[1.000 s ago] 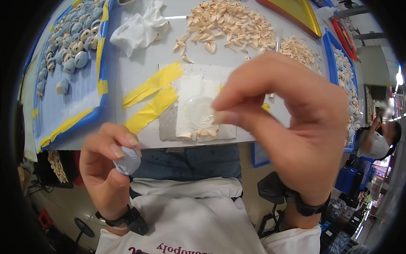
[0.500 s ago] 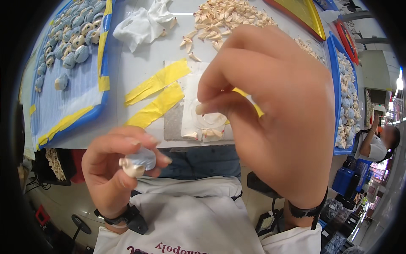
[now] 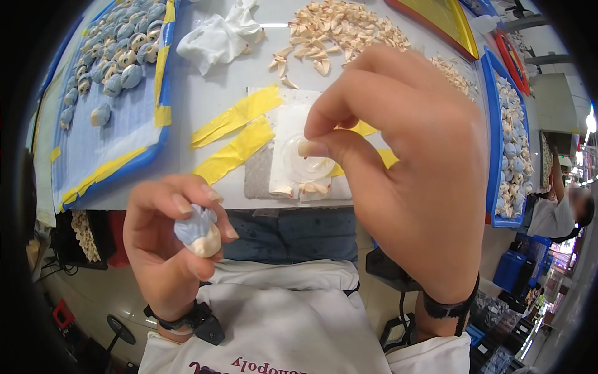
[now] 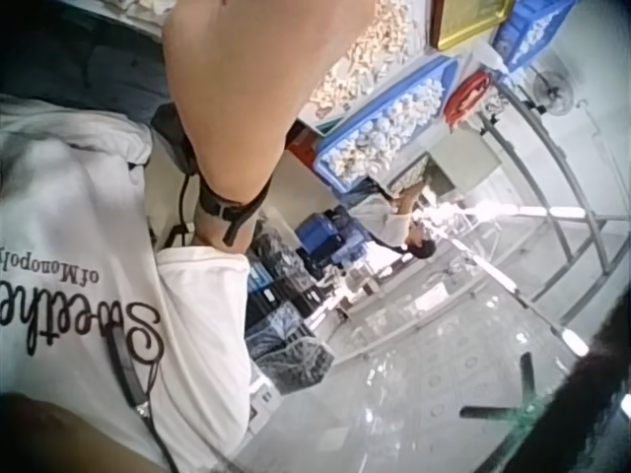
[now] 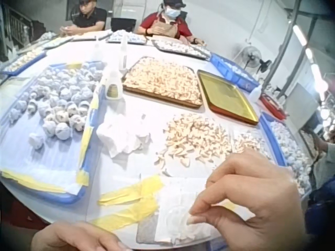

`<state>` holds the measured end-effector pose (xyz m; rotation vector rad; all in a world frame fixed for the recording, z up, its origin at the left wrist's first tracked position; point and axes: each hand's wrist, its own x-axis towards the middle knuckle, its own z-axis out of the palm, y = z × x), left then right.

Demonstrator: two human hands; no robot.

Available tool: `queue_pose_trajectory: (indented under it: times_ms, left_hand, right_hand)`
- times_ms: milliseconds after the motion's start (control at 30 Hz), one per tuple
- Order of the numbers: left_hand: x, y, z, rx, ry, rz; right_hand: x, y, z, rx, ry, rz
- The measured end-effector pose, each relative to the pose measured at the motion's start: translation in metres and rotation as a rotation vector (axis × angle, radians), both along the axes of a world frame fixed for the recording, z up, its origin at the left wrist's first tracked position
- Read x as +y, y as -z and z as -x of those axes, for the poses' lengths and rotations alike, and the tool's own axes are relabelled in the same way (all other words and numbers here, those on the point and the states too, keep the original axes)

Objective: The person assembles small decorative figures by hand, picking up small white petal-like pieces from a tray and attaching them to the heads of blue and white figurines. The person repeatedly picks up a figurine, applies a piece, and places the finished item into a blue tray.

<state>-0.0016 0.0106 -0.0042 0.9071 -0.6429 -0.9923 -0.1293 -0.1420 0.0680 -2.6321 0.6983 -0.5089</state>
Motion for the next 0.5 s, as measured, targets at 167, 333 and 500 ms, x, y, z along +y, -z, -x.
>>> queue_pose_trajectory:
  times_ms: [167, 333, 500]
  left_hand:
    - [-0.002, 0.001, -0.001, 0.019, 0.032, 0.037]
    - [-0.005, -0.003, 0.0, -0.147, 0.034, 0.059]
    - [-0.002, 0.002, -0.013, -0.361, 0.122, 0.12]
  right_hand:
    - [0.002, 0.005, 0.006, -0.033, 0.061, -0.063]
    - [0.001, 0.005, 0.003, -0.045, 0.031, -0.041]
    - [0.003, 0.004, 0.003, -0.032, 0.049, -0.049]
